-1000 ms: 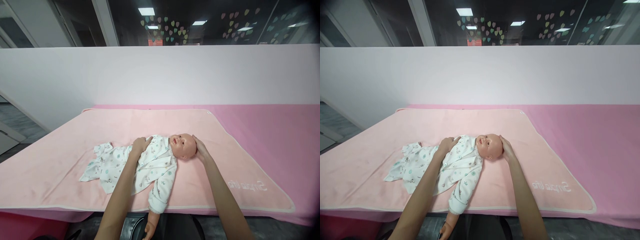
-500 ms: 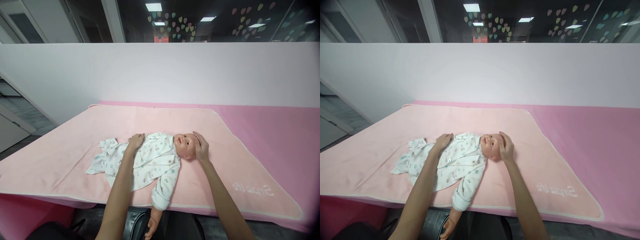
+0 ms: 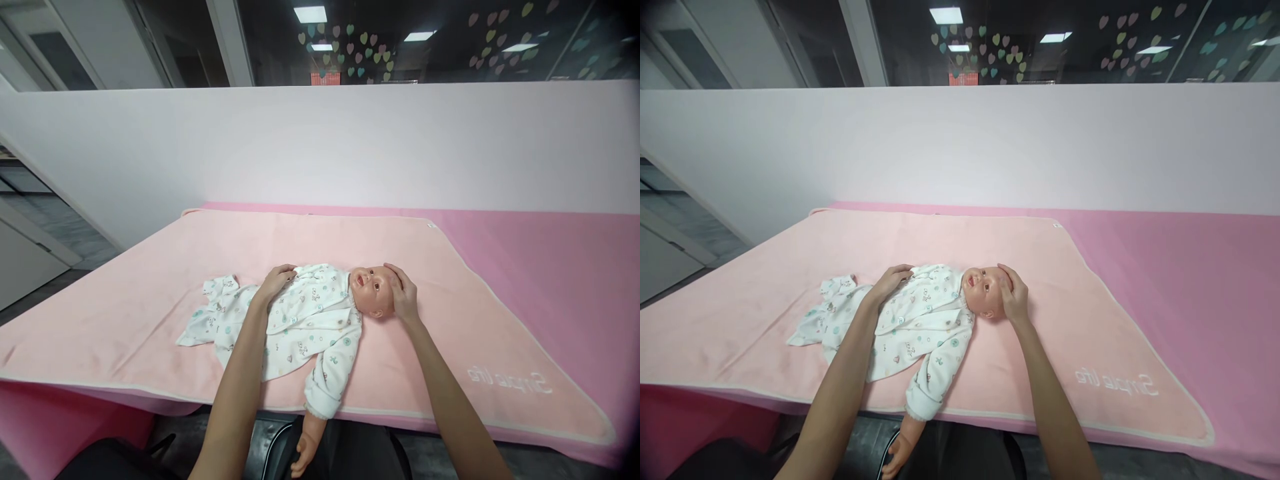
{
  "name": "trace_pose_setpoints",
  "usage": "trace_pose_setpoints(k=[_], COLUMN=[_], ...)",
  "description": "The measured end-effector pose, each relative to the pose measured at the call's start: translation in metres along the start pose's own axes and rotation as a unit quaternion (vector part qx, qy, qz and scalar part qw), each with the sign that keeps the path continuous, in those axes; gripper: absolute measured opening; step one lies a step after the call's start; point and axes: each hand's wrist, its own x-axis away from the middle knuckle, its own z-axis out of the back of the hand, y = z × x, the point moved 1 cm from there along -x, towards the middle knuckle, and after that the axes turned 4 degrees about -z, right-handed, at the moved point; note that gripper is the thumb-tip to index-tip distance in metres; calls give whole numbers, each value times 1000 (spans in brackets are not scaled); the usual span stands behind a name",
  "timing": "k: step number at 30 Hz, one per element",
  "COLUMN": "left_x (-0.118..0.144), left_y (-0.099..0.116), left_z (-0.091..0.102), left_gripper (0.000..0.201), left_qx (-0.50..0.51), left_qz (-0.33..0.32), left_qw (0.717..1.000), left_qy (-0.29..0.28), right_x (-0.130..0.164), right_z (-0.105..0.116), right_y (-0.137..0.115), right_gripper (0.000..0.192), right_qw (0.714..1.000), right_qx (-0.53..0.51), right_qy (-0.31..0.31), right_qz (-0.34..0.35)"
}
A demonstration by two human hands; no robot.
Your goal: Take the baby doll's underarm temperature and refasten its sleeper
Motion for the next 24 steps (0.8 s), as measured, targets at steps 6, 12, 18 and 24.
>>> trace_pose_setpoints(k=[6, 12, 18, 24], left_x=[0, -5, -5, 3], left_y=[-1, -8, -10, -3], left_z=[-1, -2, -3, -2], left_gripper=[39, 31, 32, 39], left_qx=[105, 54, 55, 140], left_qz=[-30, -13, -9, 32], left_qw=[994, 998, 998, 987], left_qy=[-14, 18, -10, -70], right_x=[0, 0, 0, 0], right_z=[-1, -1, -1, -1], right_y=[0, 1, 1, 0], right_gripper=[40, 41, 41, 39], right_qw=[1000, 1000, 1000, 1000], right_qx=[-3, -1, -5, -10], right_qy=[6, 11, 11, 9], right_qz=[-10, -12, -11, -7])
